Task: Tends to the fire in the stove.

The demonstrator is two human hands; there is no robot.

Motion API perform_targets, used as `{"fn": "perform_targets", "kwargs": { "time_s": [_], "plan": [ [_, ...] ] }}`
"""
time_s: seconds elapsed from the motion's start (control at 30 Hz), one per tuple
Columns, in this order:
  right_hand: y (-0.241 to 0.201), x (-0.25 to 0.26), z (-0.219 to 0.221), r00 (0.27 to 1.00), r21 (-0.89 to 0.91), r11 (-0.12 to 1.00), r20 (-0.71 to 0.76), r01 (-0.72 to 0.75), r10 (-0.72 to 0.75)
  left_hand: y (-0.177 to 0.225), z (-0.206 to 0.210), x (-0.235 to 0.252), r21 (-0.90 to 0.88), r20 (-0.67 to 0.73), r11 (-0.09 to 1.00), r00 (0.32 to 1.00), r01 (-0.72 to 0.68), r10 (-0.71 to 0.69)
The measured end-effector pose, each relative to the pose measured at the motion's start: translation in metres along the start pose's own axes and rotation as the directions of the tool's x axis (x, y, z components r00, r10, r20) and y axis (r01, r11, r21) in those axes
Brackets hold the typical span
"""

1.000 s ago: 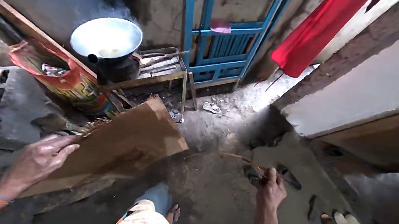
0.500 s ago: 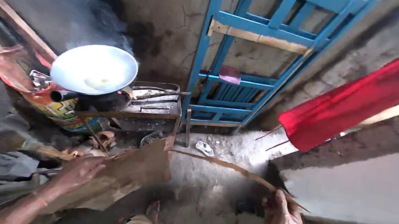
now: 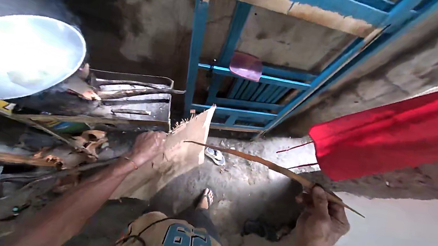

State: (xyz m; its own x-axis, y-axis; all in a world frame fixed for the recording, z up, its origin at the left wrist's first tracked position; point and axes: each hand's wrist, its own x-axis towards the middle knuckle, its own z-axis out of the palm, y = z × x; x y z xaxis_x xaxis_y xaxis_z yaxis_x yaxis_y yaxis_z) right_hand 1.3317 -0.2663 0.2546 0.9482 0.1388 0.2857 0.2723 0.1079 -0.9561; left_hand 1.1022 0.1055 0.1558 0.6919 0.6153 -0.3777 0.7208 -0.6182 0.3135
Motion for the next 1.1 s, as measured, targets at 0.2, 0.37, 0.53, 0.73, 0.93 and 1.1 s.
{"fn": "perform_targets", "kwargs": {
  "time_s": [0.2, 0.37, 0.53, 0.73, 0.93, 1.1],
  "plan": [
    [0.048, 0.106, -0.037, 0.989, 0.052, 0.998, 0.15, -0.021, 0.013, 0.088, 0.024, 0.083, 0.025, -0.033, 0.99, 0.99, 0.137, -0.136],
    [0.069, 0.168, -0.051, 0.978, 0.027, 0.999, 0.206, -0.029, 0.023, 0.135, 0.043, 0.138, 0.015, -0.051, 0.978, 0.977, 0.209, -0.208],
    [0.081, 0.204, -0.044, 0.979, -0.012, 0.999, 0.203, -0.034, 0.036, 0.136, 0.036, 0.173, 0.054, -0.049, 0.973, 0.974, 0.224, -0.221],
    [0.087, 0.213, -0.026, 0.983, -0.02, 1.0, 0.184, 0.0, 0.003, 0.124, 0.016, 0.205, 0.057, -0.113, 0.985, 0.981, 0.164, -0.156],
    [0.108, 0.198, -0.007, 0.995, -0.039, 0.997, 0.073, -0.072, 0.074, 0.118, 0.032, 0.243, 0.077, -0.017, 0.99, 0.993, 0.12, -0.119],
    [0.109, 0.187, 0.0, 0.994, -0.058, 0.993, 0.042, -0.102, 0.105, 0.111, 0.036, 0.268, 0.041, 0.027, 0.995, 0.996, 0.086, -0.087]
  ]
}}
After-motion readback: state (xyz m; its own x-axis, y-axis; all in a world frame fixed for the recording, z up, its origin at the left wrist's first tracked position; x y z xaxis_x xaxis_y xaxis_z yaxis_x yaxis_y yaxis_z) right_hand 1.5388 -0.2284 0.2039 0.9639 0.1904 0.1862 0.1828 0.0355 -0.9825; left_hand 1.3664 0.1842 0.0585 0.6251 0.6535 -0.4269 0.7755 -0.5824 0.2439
